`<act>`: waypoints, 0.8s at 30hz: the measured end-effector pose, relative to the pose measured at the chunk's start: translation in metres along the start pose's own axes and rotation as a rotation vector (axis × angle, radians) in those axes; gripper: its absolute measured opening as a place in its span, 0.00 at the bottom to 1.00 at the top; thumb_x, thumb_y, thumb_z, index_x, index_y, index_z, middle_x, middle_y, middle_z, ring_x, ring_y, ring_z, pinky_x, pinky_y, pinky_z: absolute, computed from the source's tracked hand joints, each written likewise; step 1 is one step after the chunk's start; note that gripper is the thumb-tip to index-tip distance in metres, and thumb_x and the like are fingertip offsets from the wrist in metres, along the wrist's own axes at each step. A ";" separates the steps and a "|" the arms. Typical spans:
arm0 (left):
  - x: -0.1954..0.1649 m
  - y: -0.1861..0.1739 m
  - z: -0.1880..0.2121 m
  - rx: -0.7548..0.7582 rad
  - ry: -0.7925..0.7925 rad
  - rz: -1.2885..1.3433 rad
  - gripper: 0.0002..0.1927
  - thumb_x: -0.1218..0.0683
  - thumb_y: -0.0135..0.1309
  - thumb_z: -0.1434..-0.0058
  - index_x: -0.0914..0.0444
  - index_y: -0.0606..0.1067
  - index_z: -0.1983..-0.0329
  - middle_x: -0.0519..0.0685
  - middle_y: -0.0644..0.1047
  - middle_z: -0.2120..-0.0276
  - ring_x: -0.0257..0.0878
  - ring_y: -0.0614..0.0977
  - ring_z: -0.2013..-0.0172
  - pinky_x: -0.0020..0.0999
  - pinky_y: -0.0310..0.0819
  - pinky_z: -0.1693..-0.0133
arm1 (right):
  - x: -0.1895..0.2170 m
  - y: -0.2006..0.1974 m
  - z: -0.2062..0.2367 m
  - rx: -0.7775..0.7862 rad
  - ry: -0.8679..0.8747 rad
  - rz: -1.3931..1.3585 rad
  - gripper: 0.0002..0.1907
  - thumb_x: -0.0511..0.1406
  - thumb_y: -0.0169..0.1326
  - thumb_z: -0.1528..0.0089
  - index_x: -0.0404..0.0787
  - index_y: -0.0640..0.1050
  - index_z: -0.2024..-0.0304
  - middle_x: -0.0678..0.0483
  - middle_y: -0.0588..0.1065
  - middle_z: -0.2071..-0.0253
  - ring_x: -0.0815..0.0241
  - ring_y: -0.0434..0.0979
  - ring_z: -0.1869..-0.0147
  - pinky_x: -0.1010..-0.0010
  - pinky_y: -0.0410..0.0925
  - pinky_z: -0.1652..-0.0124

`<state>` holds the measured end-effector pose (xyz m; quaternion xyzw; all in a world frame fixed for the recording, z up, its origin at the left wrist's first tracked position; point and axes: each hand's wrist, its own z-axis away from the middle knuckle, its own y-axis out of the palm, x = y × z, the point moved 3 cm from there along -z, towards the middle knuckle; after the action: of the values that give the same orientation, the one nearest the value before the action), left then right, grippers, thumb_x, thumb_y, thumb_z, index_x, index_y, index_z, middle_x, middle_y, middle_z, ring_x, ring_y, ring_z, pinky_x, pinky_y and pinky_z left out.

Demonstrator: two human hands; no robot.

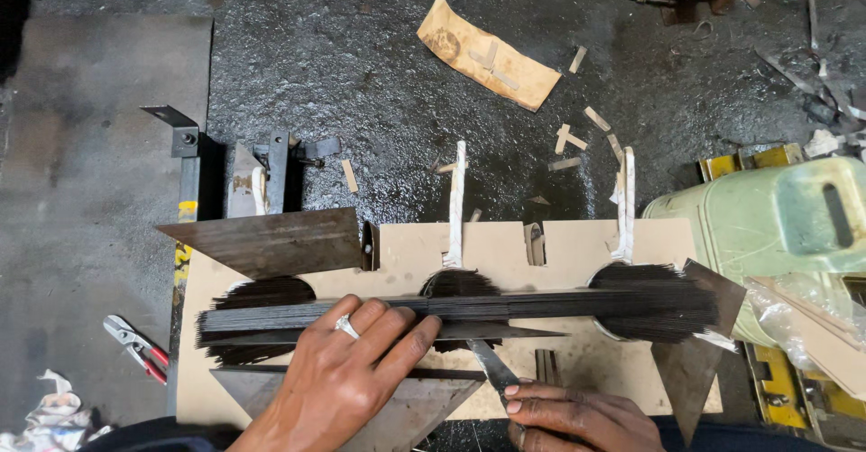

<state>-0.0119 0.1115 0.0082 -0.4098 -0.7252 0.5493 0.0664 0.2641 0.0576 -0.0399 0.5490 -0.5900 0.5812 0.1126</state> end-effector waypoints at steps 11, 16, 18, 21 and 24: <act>-0.002 0.009 0.005 -0.046 0.073 -0.097 0.22 0.59 0.54 0.49 0.67 0.78 0.49 0.49 0.75 0.67 0.43 0.78 0.62 0.39 0.72 0.61 | -0.063 -0.084 0.059 0.138 -0.045 0.269 0.11 0.37 0.59 0.45 0.43 0.82 0.61 0.47 0.83 0.57 0.53 0.86 0.52 0.65 0.76 0.52; -0.001 0.011 0.010 -0.074 0.052 -0.125 0.19 0.58 0.53 0.46 0.64 0.79 0.51 0.48 0.75 0.68 0.44 0.78 0.61 0.41 0.73 0.58 | -0.057 -0.016 0.078 -0.060 -0.081 0.614 0.19 0.36 0.62 0.52 0.48 0.80 0.57 0.57 0.78 0.64 0.63 0.82 0.63 0.68 0.72 0.55; 0.000 0.011 0.014 -0.091 0.054 -0.130 0.18 0.57 0.52 0.45 0.64 0.79 0.50 0.48 0.75 0.67 0.43 0.78 0.60 0.40 0.73 0.58 | -0.070 0.033 0.064 0.189 0.148 0.664 0.27 0.28 0.63 0.52 0.45 0.83 0.48 0.51 0.74 0.65 0.55 0.79 0.60 0.67 0.71 0.61; -0.001 0.011 0.019 -0.157 0.075 -0.172 0.19 0.58 0.52 0.44 0.64 0.78 0.48 0.48 0.77 0.64 0.42 0.79 0.60 0.38 0.73 0.58 | -0.064 0.057 0.036 0.143 0.039 0.720 0.24 0.28 0.65 0.47 0.43 0.81 0.47 0.53 0.72 0.62 0.55 0.75 0.56 0.64 0.71 0.57; -0.003 0.015 0.023 -0.196 0.053 -0.187 0.17 0.58 0.52 0.42 0.64 0.78 0.50 0.49 0.78 0.63 0.41 0.80 0.60 0.37 0.71 0.58 | -0.035 0.048 0.013 -0.046 -0.160 0.653 0.28 0.37 0.66 0.53 0.41 0.78 0.50 0.50 0.73 0.57 0.50 0.75 0.53 0.56 0.69 0.52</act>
<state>-0.0148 0.0935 -0.0126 -0.3594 -0.8084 0.4562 0.0959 0.2464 0.0516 -0.0979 0.3722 -0.7548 0.5280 -0.1138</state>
